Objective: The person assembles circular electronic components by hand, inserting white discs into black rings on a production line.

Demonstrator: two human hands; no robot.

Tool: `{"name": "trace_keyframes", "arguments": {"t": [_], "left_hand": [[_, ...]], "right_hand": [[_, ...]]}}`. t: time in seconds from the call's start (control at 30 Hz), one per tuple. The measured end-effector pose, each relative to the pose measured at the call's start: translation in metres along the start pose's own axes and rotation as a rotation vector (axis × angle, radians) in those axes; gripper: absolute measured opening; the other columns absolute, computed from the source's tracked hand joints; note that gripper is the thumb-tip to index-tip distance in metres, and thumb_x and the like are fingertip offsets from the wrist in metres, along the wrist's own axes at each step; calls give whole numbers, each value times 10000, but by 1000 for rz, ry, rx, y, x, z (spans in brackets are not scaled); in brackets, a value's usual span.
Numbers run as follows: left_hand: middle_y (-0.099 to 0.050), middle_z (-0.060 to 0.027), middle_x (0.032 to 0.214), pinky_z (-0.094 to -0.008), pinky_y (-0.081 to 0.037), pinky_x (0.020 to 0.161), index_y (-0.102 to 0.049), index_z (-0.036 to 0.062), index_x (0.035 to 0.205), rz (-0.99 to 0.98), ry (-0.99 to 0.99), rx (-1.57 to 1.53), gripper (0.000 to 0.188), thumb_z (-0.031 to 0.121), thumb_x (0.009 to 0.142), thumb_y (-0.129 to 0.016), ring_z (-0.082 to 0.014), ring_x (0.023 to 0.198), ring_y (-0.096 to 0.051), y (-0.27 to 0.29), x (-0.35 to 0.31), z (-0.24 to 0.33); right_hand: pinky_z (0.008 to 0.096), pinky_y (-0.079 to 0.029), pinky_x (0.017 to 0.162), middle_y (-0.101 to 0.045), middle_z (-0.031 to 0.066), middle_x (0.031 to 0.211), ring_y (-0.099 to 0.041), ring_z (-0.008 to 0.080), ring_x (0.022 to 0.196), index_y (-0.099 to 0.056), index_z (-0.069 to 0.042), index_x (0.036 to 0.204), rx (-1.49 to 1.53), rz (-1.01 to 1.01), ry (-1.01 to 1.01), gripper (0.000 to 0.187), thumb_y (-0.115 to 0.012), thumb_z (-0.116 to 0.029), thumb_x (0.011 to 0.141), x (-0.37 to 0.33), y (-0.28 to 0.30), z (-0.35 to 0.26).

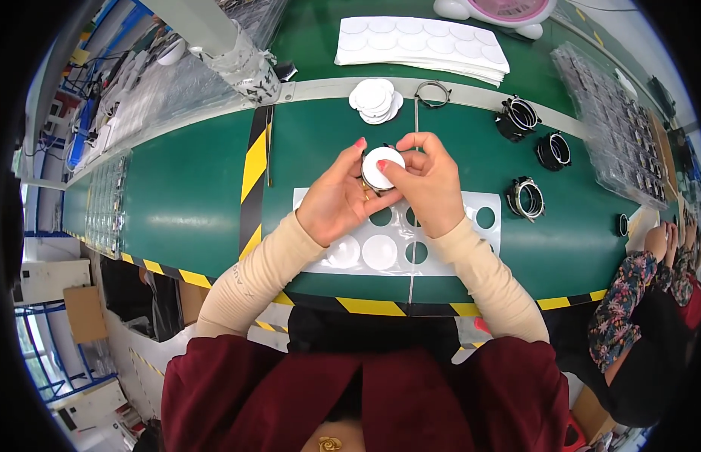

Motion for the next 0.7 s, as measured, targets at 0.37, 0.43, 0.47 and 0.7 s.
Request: {"name": "trace_keyframes", "arguments": {"t": [0.37,0.43,0.47,0.7], "left_hand": [[-538,-108,1008,-423,-437,910,-473,10,1048,10,8,-7,334,307,895,-472,-208,938,-564,-1,1,0],[-538,-107,1008,-419,-443,902,-474,11,1046,15,6,-4,335,310,893,-476,-207,930,-568,0,2,0],[-538,-107,1008,-419,-443,902,-474,11,1046,15,6,-4,335,310,893,-476,-207,930,-568,0,3,0],[-537,-100,1007,-406,-455,886,-473,26,1024,16,-2,18,313,310,892,-481,-203,917,-574,2,2,2]], "right_hand": [[216,-465,660,-603,73,870,-573,113,778,-447,-46,899,-20,-30,73,206,-598,22,777,1,1,1],[213,-463,664,-602,70,869,-571,107,776,-450,-46,888,-30,-32,92,197,-595,26,777,2,2,2],[211,-462,665,-600,64,863,-569,101,775,-451,-46,879,-43,-34,96,190,-594,28,778,2,2,2],[200,-463,663,-589,40,835,-563,83,760,-453,-43,857,-76,-63,113,183,-601,27,774,5,-1,3]]}}
Point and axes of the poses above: each hand's wrist, its own x-axis towards the middle knuckle, its own y-axis out of the back of the hand, z = x × y, the point moved 7 cm from there along x, towards the middle knuckle
